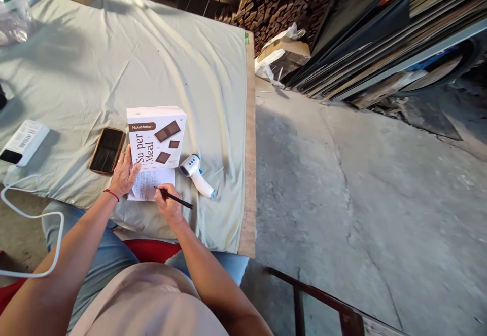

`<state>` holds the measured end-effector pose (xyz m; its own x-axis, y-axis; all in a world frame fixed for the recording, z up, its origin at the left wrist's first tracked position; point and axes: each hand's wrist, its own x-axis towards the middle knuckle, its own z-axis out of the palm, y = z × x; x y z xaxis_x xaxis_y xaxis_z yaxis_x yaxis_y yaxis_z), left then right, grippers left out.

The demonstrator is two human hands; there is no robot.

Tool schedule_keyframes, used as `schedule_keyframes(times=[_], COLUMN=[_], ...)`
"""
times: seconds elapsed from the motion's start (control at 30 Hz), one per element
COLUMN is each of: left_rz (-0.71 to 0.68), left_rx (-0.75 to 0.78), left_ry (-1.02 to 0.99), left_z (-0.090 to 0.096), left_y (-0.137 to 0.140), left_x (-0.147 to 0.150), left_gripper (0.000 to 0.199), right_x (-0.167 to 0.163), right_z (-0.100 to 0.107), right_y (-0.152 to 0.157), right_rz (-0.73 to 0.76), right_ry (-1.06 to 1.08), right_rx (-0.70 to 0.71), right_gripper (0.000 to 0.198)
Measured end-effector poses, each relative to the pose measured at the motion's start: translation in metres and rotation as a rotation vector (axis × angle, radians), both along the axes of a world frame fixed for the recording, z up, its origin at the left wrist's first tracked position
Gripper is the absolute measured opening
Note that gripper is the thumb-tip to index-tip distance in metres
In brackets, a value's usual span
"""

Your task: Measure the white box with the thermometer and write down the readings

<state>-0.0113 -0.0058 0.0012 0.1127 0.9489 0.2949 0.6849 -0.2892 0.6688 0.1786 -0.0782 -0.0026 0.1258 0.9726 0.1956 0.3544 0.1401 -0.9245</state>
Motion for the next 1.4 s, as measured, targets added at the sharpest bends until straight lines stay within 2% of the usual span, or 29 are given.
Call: schedule_keyframes(times=[0.13, 0.43, 1.1, 1.4], left_rz=[0.019, 0.012, 0.013, 0.011], left_rx=[0.004, 0.018, 0.003, -0.002], left_ry=[-0.023, -0.037, -0.045, -0.047], left_z=[0.001, 0.001, 0.001, 0.002], left_y=[-0.001, -0.001, 0.0, 0.0], left_x=[0.001, 0.004, 0.003, 0.004], left_gripper=[0.083, 0.083, 0.082, 0.084], right_x=[0.003, 0.004, 0.004, 0.004], right_z=[-0.008, -0.008, -0.016, -0.017], right_y=[-0.004, -0.002, -0.003, -0.003], right_rz=[0.005, 0.059, 0.071, 0.048], right_ry=[-0.063, -0.15, -0.204, -0.199], right_rx=[0.034, 0.065, -0.071, -0.055], right_gripper=[0.016, 0.018, 0.014, 0.01])
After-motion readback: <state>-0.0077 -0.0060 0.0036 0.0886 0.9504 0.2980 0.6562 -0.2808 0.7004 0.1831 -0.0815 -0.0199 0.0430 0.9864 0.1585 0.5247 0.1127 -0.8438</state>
